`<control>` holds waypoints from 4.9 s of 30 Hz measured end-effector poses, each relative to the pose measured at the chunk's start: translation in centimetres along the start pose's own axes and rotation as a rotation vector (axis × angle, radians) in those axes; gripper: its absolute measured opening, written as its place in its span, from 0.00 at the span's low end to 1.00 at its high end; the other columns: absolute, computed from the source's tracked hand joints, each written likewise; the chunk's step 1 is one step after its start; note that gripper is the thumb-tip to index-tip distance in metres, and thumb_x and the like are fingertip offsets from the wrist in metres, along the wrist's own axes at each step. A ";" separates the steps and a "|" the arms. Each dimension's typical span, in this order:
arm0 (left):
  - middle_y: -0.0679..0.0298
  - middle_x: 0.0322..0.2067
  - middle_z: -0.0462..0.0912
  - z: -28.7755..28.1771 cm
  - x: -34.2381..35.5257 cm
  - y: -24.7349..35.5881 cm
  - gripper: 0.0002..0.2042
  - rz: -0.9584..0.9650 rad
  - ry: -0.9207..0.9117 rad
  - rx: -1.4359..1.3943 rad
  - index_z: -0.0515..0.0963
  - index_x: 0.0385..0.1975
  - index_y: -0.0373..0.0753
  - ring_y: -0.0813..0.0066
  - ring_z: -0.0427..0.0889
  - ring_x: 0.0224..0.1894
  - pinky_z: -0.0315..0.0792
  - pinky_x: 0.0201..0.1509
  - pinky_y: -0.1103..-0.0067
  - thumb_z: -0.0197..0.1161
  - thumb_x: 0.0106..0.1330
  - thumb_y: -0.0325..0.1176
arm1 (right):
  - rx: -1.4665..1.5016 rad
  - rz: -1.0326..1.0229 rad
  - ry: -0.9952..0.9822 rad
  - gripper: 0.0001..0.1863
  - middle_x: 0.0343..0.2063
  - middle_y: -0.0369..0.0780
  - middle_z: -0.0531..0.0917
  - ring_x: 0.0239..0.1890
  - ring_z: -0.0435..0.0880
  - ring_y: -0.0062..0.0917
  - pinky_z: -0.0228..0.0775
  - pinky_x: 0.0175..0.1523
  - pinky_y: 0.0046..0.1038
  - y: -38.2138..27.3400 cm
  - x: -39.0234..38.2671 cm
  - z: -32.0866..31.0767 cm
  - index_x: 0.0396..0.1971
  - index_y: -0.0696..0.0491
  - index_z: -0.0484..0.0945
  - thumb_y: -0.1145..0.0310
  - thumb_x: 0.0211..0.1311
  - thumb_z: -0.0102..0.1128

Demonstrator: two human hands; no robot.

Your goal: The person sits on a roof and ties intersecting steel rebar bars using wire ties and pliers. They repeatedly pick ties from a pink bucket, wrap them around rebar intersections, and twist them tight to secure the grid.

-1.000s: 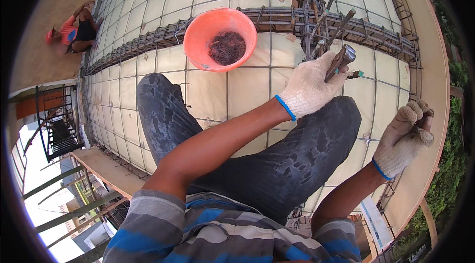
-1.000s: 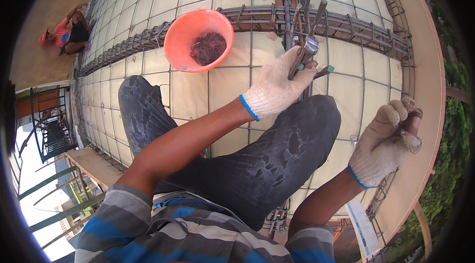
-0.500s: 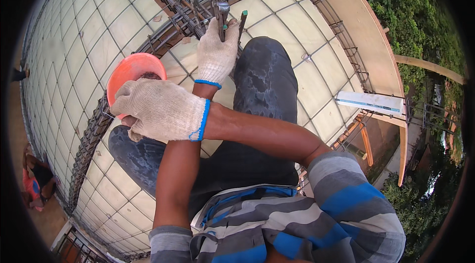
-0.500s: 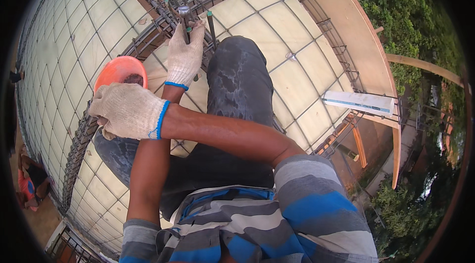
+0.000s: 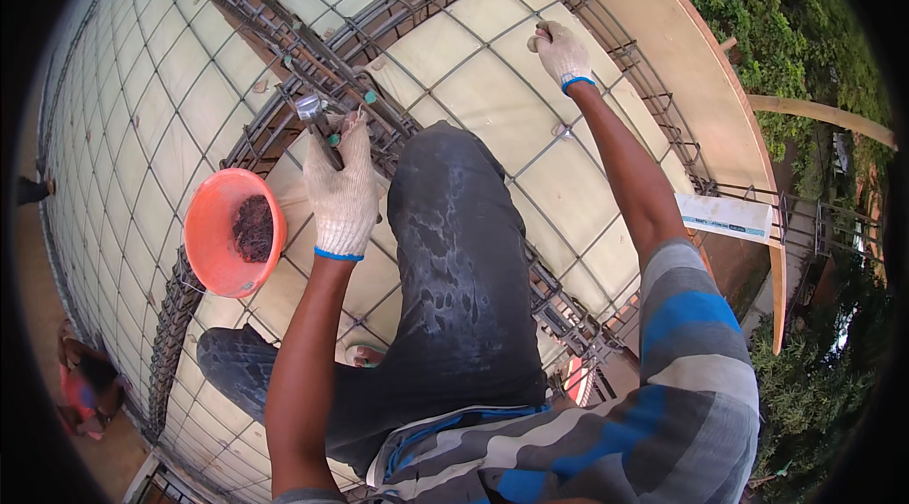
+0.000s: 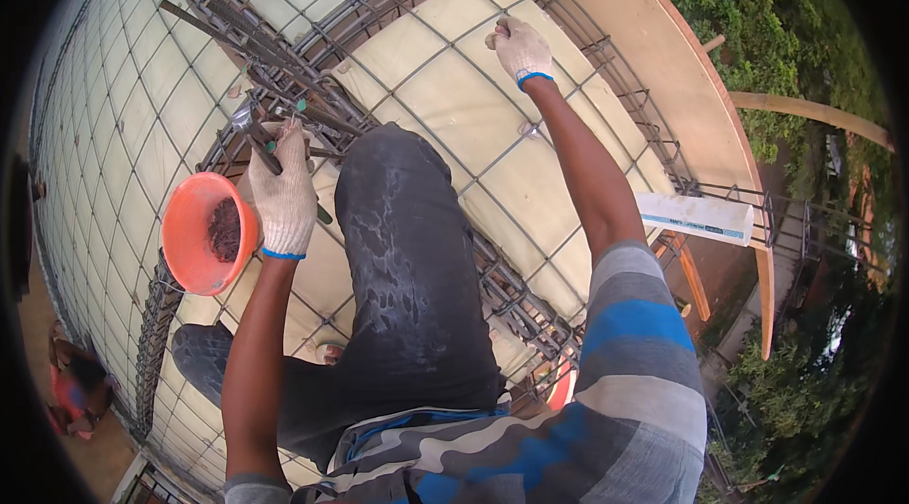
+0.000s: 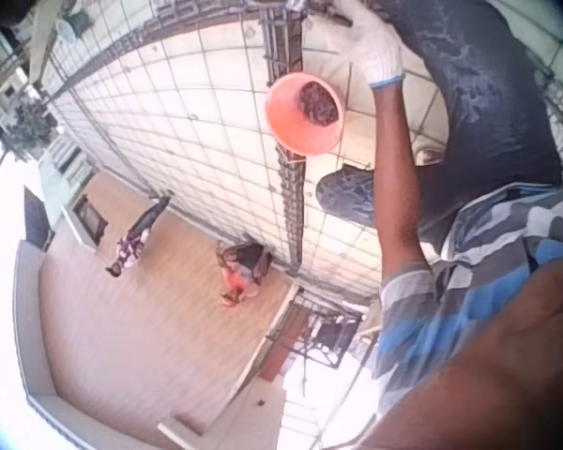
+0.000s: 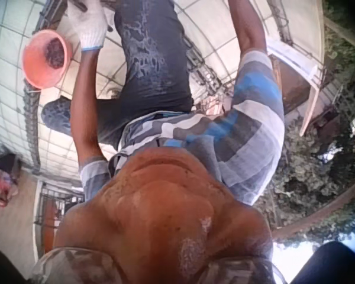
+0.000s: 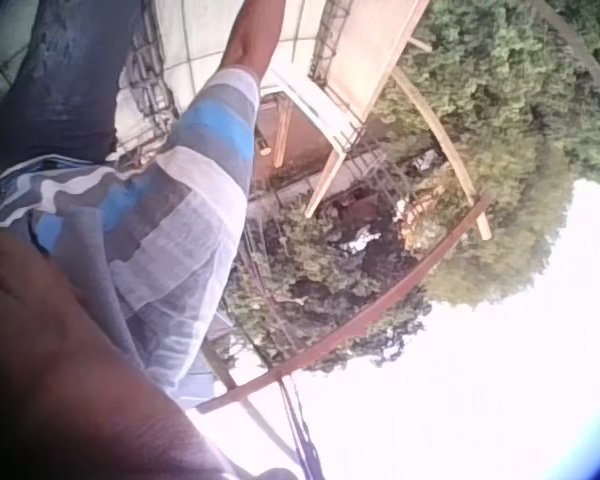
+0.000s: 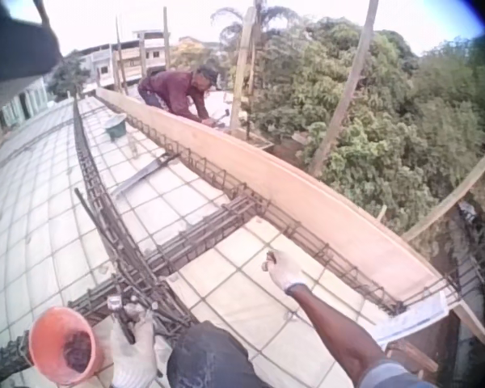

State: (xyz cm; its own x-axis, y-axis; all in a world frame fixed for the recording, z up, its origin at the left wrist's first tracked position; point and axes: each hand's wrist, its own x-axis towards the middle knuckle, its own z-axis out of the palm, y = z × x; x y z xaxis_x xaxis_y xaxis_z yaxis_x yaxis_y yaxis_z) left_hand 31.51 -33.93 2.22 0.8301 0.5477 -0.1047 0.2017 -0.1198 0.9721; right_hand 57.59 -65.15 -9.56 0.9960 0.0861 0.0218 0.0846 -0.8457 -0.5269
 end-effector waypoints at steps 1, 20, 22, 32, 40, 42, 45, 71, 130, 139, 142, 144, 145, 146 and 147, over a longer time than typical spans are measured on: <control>0.64 0.41 0.82 0.0 0.0 -0.4 0.11 0.013 0.029 0.016 0.77 0.51 0.31 0.83 0.76 0.40 0.73 0.45 0.79 0.63 0.79 0.32 | -0.083 -0.014 0.009 0.23 0.49 0.49 0.89 0.54 0.87 0.43 0.77 0.60 0.41 2.2 3.0 1.1 0.52 0.53 0.86 0.54 0.62 0.63; 0.67 0.38 0.81 0.0 -1.7 0.5 0.06 -0.067 0.160 -0.072 0.75 0.48 0.41 0.81 0.78 0.36 0.78 0.43 0.79 0.62 0.78 0.33 | -0.546 0.111 0.067 0.24 0.61 0.39 0.84 0.67 0.78 0.38 0.68 0.67 0.48 9.2 19.6 10.7 0.62 0.32 0.84 0.43 0.69 0.58; 0.68 0.37 0.80 0.1 -1.8 0.8 0.06 -0.092 0.162 -0.070 0.75 0.48 0.41 0.82 0.78 0.35 0.76 0.42 0.80 0.61 0.79 0.34 | -0.561 0.096 0.097 0.24 0.59 0.38 0.85 0.65 0.80 0.36 0.68 0.65 0.48 9.5 19.5 10.8 0.62 0.32 0.84 0.45 0.70 0.58; 0.65 0.41 0.82 -0.5 -1.7 0.2 0.07 -0.048 0.114 -0.044 0.74 0.51 0.40 0.79 0.77 0.36 0.79 0.42 0.76 0.60 0.80 0.33 | -0.760 -0.154 0.071 0.20 0.54 0.36 0.89 0.59 0.86 0.38 0.72 0.63 0.46 10.4 19.7 10.8 0.55 0.35 0.88 0.48 0.70 0.57; 0.65 0.39 0.80 0.1 -1.5 0.2 0.06 -0.024 0.122 -0.060 0.73 0.45 0.41 0.81 0.76 0.34 0.76 0.39 0.78 0.60 0.81 0.35 | -0.455 -0.057 -0.139 0.24 0.55 0.39 0.89 0.61 0.86 0.37 0.75 0.65 0.42 10.2 19.7 6.9 0.58 0.37 0.87 0.48 0.63 0.66; 0.65 0.37 0.80 0.5 -1.5 0.5 0.07 -0.015 0.140 -0.052 0.72 0.44 0.41 0.81 0.75 0.34 0.75 0.38 0.79 0.60 0.81 0.35 | -0.417 -0.053 -0.152 0.24 0.55 0.39 0.89 0.60 0.86 0.37 0.75 0.65 0.42 10.5 20.2 6.8 0.58 0.37 0.87 0.48 0.63 0.66; 0.66 0.35 0.78 0.4 -1.6 0.8 0.07 -0.010 0.120 -0.023 0.72 0.43 0.41 0.82 0.74 0.33 0.73 0.37 0.80 0.60 0.81 0.36 | -0.460 -0.056 -0.179 0.26 0.57 0.38 0.88 0.62 0.85 0.37 0.74 0.66 0.44 10.7 21.0 7.0 0.58 0.37 0.86 0.47 0.61 0.66; 0.67 0.36 0.79 1.0 -1.6 0.5 0.09 0.022 0.151 -0.081 0.72 0.45 0.42 0.81 0.76 0.34 0.74 0.38 0.81 0.61 0.82 0.39 | -0.299 -0.231 -0.281 0.25 0.53 0.51 0.88 0.58 0.85 0.44 0.74 0.64 0.40 12.2 24.2 7.2 0.55 0.54 0.84 0.54 0.64 0.64; 0.58 0.36 0.84 1.4 -2.1 3.7 0.16 0.032 -0.046 0.087 0.78 0.53 0.35 0.75 0.79 0.36 0.75 0.45 0.73 0.61 0.80 0.42 | 0.505 -0.224 -0.011 0.17 0.37 0.46 0.89 0.42 0.90 0.31 0.81 0.52 0.35 -15.5 -17.8 -8.2 0.52 0.60 0.84 0.70 0.66 0.66; 0.69 0.33 0.78 0.3 -1.1 2.1 0.10 0.016 0.029 0.061 0.76 0.46 0.36 0.84 0.75 0.36 0.73 0.39 0.79 0.61 0.81 0.37 | -0.314 -0.021 -0.199 0.33 0.54 0.50 0.88 0.58 0.85 0.48 0.75 0.64 0.46 3.4 5.1 8.0 0.68 0.48 0.75 0.48 0.67 0.56; 0.69 0.33 0.79 0.4 -0.5 2.6 0.10 -0.027 -0.009 0.121 0.77 0.46 0.35 0.84 0.76 0.34 0.74 0.37 0.79 0.60 0.82 0.36 | -0.491 0.107 -0.255 0.29 0.57 0.44 0.88 0.60 0.85 0.41 0.75 0.60 0.45 5.6 10.5 9.7 0.64 0.42 0.78 0.43 0.69 0.54; 0.69 0.33 0.79 0.2 -0.8 3.0 0.10 -0.055 0.015 0.115 0.77 0.46 0.34 0.84 0.76 0.34 0.74 0.37 0.80 0.59 0.82 0.36 | -0.656 0.197 -0.293 0.30 0.58 0.40 0.87 0.61 0.86 0.38 0.74 0.58 0.43 4.0 11.8 10.9 0.65 0.40 0.78 0.39 0.71 0.51; 0.69 0.33 0.79 0.3 -0.8 3.1 0.10 -0.067 0.023 0.110 0.77 0.46 0.34 0.84 0.76 0.34 0.74 0.37 0.80 0.59 0.82 0.36 | -0.640 0.210 -0.292 0.30 0.59 0.40 0.87 0.61 0.86 0.38 0.74 0.58 0.44 3.3 12.1 11.6 0.65 0.41 0.78 0.40 0.72 0.50; 0.68 0.34 0.79 0.5 -0.5 3.0 0.09 0.007 0.032 0.106 0.76 0.47 0.34 0.84 0.76 0.34 0.74 0.37 0.81 0.59 0.82 0.35 | -0.633 0.226 -0.290 0.30 0.59 0.40 0.87 0.62 0.85 0.38 0.74 0.58 0.44 3.3 12.4 11.9 0.66 0.41 0.78 0.40 0.72 0.49; 0.68 0.34 0.79 0.6 -0.7 3.0 0.09 -0.024 0.045 0.077 0.76 0.47 0.34 0.84 0.76 0.34 0.74 0.37 0.81 0.59 0.82 0.35 | -0.626 0.244 -0.287 0.31 0.60 0.41 0.86 0.62 0.85 0.38 0.74 0.58 0.44 3.4 12.8 12.2 0.66 0.42 0.77 0.40 0.73 0.49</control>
State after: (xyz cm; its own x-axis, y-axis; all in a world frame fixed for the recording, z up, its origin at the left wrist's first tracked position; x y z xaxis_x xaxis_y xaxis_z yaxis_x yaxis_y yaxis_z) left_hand 31.85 -35.18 5.10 0.8007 0.5877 -0.1165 0.2621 -0.1688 0.9502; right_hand 70.33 -60.50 -21.47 0.9495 -0.0809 -0.3032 -0.0532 -0.9937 0.0985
